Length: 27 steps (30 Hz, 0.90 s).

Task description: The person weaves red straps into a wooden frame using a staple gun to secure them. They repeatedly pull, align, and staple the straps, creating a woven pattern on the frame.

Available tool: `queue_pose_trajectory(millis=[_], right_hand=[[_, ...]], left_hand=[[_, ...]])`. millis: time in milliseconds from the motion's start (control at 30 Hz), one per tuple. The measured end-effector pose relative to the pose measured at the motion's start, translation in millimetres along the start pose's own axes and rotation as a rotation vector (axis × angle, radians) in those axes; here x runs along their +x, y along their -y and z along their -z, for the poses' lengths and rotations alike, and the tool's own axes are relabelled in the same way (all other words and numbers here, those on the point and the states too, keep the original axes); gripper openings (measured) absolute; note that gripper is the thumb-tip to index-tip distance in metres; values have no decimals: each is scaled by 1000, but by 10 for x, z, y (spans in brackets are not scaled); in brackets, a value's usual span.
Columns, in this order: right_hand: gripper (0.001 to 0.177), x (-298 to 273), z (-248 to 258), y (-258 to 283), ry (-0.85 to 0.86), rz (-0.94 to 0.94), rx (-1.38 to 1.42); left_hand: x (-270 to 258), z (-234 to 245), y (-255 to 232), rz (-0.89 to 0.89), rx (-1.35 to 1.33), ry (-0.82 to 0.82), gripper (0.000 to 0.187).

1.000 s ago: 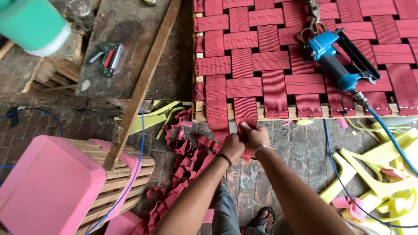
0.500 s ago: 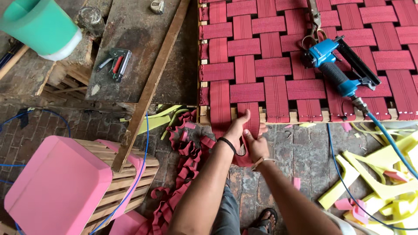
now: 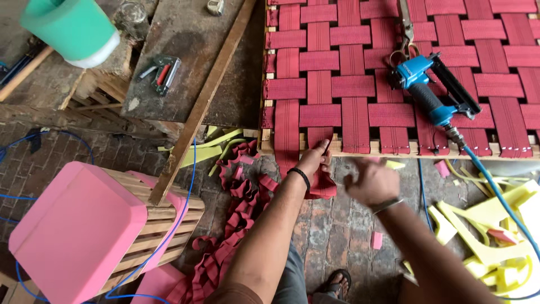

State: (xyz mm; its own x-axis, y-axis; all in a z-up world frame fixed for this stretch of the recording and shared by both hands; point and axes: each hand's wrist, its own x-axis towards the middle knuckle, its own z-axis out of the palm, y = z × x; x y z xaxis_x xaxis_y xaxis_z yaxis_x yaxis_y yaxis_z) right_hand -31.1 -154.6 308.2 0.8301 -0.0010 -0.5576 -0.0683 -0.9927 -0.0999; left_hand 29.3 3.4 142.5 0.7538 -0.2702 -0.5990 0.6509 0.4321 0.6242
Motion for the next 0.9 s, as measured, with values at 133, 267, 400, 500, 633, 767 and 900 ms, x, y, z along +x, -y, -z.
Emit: queue_pose_trajectory(millis=[133,267,400,500,633,767,900], right_hand=[[135,504,396,197,-298,387,-503],[96,874,274,268,-415,397,-345],[92,938,220,234,-392,424,-236],[95,883,223,205,-373,388,-246],[87,931,246,265,-413,391,-226],[87,926,184,235,-419,388,-188],[87,940,202,276,-362,351,-162]], left_hand=[[125,62,148,-67,-153,86,39],[99,-46,179,-125,-76,-112,40],[-267,-225,378,-172,70,-319,47],[-657,-285,604,-156,-99,-218,45],[-914,-359,729,-193,-73,-249,47],[-1104,-475,943,-246,-85,-236,48],[-1248,-511,1031,-207,-185,-228,47]])
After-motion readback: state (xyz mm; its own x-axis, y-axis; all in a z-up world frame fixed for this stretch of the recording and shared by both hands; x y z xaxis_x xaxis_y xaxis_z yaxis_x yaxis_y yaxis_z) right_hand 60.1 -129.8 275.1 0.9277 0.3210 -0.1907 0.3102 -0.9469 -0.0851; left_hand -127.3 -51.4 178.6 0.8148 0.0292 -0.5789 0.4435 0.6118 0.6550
